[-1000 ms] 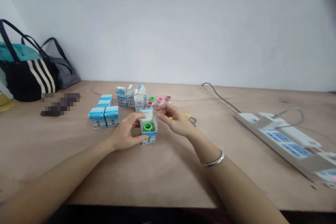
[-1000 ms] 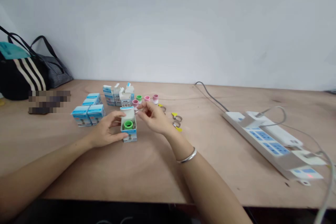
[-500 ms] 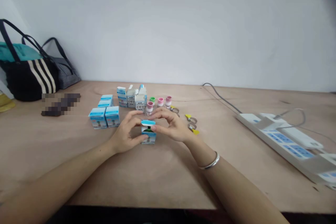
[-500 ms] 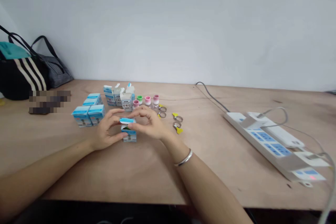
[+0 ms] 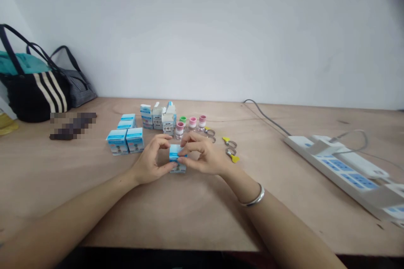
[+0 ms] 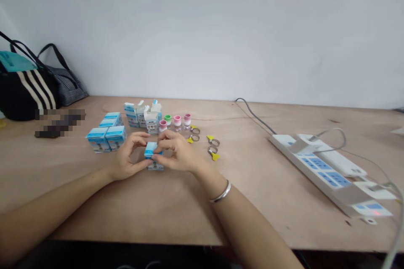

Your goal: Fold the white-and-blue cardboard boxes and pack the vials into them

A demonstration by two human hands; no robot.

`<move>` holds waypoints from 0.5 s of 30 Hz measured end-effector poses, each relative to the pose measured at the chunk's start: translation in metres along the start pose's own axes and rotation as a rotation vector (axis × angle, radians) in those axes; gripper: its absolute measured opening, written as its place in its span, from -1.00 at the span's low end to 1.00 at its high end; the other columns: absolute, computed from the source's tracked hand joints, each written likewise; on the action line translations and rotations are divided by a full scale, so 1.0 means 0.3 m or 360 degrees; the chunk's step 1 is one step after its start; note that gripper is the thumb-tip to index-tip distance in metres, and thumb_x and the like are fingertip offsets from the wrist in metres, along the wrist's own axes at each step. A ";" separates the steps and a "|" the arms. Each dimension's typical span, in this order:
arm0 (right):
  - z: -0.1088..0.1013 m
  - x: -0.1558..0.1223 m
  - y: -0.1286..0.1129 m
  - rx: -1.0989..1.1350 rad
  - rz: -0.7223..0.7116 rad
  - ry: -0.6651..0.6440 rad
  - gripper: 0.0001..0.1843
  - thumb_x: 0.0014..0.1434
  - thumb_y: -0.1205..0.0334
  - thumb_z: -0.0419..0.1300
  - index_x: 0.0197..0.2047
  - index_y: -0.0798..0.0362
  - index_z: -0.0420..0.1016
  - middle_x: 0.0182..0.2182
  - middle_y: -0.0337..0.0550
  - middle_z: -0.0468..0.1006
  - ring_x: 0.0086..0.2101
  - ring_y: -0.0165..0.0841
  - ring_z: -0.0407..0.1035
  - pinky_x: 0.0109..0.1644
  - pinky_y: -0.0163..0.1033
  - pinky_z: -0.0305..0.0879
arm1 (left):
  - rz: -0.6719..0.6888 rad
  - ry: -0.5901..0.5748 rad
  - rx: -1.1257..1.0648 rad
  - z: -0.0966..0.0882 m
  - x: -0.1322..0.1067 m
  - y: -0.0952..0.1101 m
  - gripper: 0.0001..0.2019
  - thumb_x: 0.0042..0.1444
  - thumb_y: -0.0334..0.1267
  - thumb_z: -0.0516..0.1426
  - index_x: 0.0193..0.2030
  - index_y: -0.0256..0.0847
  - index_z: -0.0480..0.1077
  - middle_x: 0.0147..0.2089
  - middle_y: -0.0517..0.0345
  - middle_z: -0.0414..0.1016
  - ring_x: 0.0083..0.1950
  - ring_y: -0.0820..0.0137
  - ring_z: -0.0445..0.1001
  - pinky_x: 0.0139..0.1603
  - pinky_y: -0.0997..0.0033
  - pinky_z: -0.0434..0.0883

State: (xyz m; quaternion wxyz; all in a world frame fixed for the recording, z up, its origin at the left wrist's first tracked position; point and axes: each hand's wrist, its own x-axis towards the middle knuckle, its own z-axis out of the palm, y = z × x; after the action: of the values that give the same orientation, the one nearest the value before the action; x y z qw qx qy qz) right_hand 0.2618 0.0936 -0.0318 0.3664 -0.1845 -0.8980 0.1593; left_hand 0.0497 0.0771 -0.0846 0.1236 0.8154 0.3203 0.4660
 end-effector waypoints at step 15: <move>0.005 -0.012 0.025 -0.0251 0.0050 0.0202 -0.81 0.15 0.11 0.19 -0.27 0.06 0.45 -0.24 -0.07 0.32 -0.24 -0.33 0.30 -0.20 -0.20 0.36 | 0.0067 -0.0281 0.0822 -0.103 0.091 0.064 -0.61 0.01 -0.27 0.13 0.03 -0.12 0.24 0.04 0.06 0.45 0.07 0.19 0.41 0.22 0.04 0.10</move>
State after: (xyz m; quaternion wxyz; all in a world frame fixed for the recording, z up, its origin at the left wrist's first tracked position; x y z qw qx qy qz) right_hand 0.2648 0.0984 -0.0381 0.4043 -0.2365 -0.8797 0.0819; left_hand 0.0412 0.0769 -0.0399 -0.0709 0.8640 0.3994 0.2984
